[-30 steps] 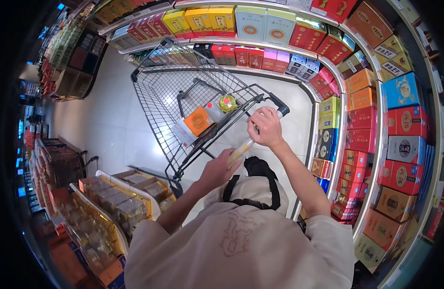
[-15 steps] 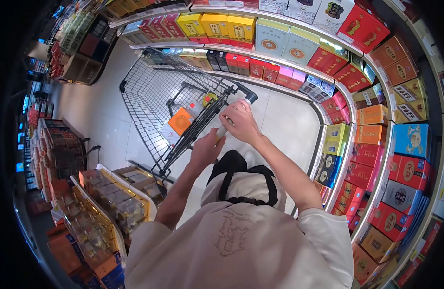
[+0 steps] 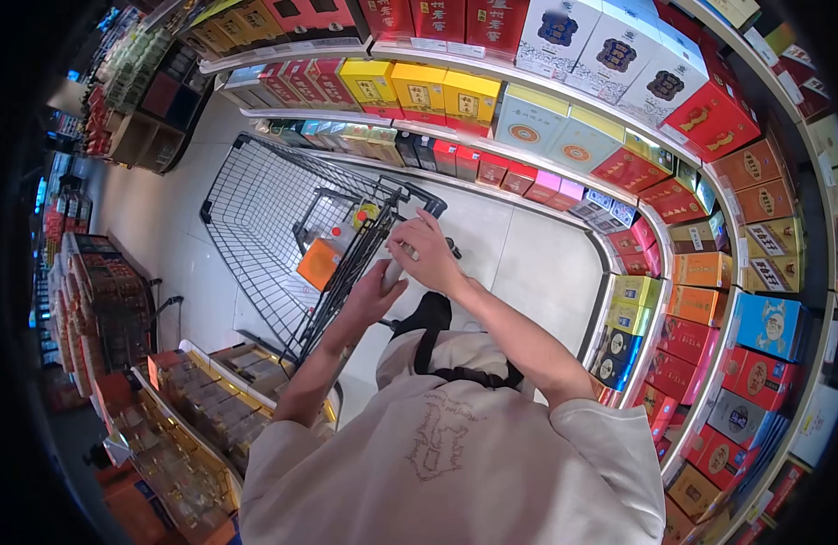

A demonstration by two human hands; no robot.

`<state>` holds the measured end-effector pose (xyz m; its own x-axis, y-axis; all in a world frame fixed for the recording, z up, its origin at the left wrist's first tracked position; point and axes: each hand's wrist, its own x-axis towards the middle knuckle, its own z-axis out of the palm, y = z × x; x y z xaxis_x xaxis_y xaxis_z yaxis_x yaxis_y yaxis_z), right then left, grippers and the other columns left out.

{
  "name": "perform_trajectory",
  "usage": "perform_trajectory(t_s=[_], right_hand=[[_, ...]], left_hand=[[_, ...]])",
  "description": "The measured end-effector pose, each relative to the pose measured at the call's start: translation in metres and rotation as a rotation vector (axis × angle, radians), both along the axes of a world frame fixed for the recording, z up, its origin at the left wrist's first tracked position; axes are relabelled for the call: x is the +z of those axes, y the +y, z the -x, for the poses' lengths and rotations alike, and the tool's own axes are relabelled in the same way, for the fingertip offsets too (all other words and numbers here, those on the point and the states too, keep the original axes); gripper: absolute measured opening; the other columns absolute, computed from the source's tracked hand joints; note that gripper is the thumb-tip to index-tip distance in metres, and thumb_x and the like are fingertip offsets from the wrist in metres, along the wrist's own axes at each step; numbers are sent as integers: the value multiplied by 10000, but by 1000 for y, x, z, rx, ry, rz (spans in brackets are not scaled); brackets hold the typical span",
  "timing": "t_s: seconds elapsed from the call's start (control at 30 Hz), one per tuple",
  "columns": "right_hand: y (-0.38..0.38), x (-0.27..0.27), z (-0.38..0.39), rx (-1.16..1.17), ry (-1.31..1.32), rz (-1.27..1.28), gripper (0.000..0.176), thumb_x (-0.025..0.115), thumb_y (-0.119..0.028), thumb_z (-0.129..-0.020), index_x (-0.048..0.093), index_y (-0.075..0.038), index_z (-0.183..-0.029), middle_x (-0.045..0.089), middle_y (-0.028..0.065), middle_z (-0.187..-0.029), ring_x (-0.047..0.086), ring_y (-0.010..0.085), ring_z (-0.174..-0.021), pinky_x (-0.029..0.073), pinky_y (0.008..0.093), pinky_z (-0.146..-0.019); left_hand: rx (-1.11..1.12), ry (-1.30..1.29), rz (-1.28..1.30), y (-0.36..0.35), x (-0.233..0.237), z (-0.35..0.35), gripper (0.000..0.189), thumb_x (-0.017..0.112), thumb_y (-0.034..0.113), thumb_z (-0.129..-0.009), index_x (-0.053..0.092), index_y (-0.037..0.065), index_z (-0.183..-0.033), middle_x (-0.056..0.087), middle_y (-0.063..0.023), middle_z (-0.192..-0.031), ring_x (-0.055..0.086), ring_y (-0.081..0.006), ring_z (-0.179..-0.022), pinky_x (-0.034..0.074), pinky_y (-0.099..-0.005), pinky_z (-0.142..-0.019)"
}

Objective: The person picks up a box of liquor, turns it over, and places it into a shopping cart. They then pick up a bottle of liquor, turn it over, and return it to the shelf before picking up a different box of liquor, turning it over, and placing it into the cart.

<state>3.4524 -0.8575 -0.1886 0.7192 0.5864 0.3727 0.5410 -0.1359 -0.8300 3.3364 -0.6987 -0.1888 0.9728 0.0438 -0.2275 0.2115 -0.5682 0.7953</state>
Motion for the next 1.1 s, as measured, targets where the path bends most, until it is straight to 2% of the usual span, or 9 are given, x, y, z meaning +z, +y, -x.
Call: perform_trajectory(t_s=[0.03,0.2,0.33,0.57,0.7,0.9,1.0,1.07,1.1], right_hand=[[9,1,-6,9,-19,21,90,700,-146,-937,690,-62,-965,689,53,-984,654,231,-1076,305,513,-1212],[35,7,-40,67,-144,73,79,713,-106,-914,683,-69,-977,679,66,-985,649,248,-1075,337,533,-1203],[64,2,-59,83,-151,80,96,710,-112,-932,687,-70,-1016,681,62,-1034,634,240,-1144,308,558,-1213],[95,7,-91,124,-120,114,131,663,-163,-977,689,-53,-1046,698,86,-1081,614,257,-1227,267,572,-1238],[110,4,-106,87,-148,78,110,673,-146,-954,687,-42,-988,686,98,-1010,631,267,-1173,308,563,-1220],[119,9,-117,123,-58,56,128,632,-151,-1005,694,-48,-1049,710,96,-1058,632,276,-1202,250,564,-1252],[111,23,-128,133,208,41,146,602,-140,-1036,694,-31,-1068,720,95,-1054,674,251,-1124,359,494,-1200],[95,30,-141,19,494,-95,198,619,-169,-1029,708,4,-1066,738,128,-1034,712,257,-996,494,393,-1042],[85,36,-153,18,491,-95,198,619,-169,-1029,708,4,-1066,738,128,-1034,712,257,-996,494,393,-1042]], left_hand=[[18,-222,-31,5,-2,-10,441,691,345,-973,528,-15,-1168,681,-262,-873,672,-490,-857,529,-519,-738],[-182,42,-72,42,6,-64,539,645,335,-1000,449,-23,-1351,701,-303,-1003,659,-514,-934,532,-544,-769],[-316,137,-145,73,18,-90,567,587,379,-1029,440,-86,-1317,702,-305,-962,677,-501,-904,536,-547,-753],[-339,119,-209,105,9,-118,491,569,364,-1036,478,-82,-1219,702,-293,-901,679,-496,-860,535,-574,-716],[-377,110,-230,115,20,-138,458,576,370,-1032,500,-65,-1155,699,-289,-872,683,-483,-833,542,-569,-697],[-440,12,-510,125,38,-150,483,605,400,-1013,563,-62,-1149,714,-257,-912,708,-425,-854,561,-522,-712],[-496,-27,-604,127,57,-165,522,622,386,-1004,549,-81,-1225,725,-241,-946,721,-402,-877,569,-504,-728],[-402,-102,-452,121,70,-180,553,632,368,-1001,518,-67,-1323,723,-240,-966,718,-396,-920,569,-490,-760],[-402,-105,-452,120,73,-187,553,632,368,-1001,518,-67,-1323,723,-240,-966,718,-396,-920,569,-490,-760]])
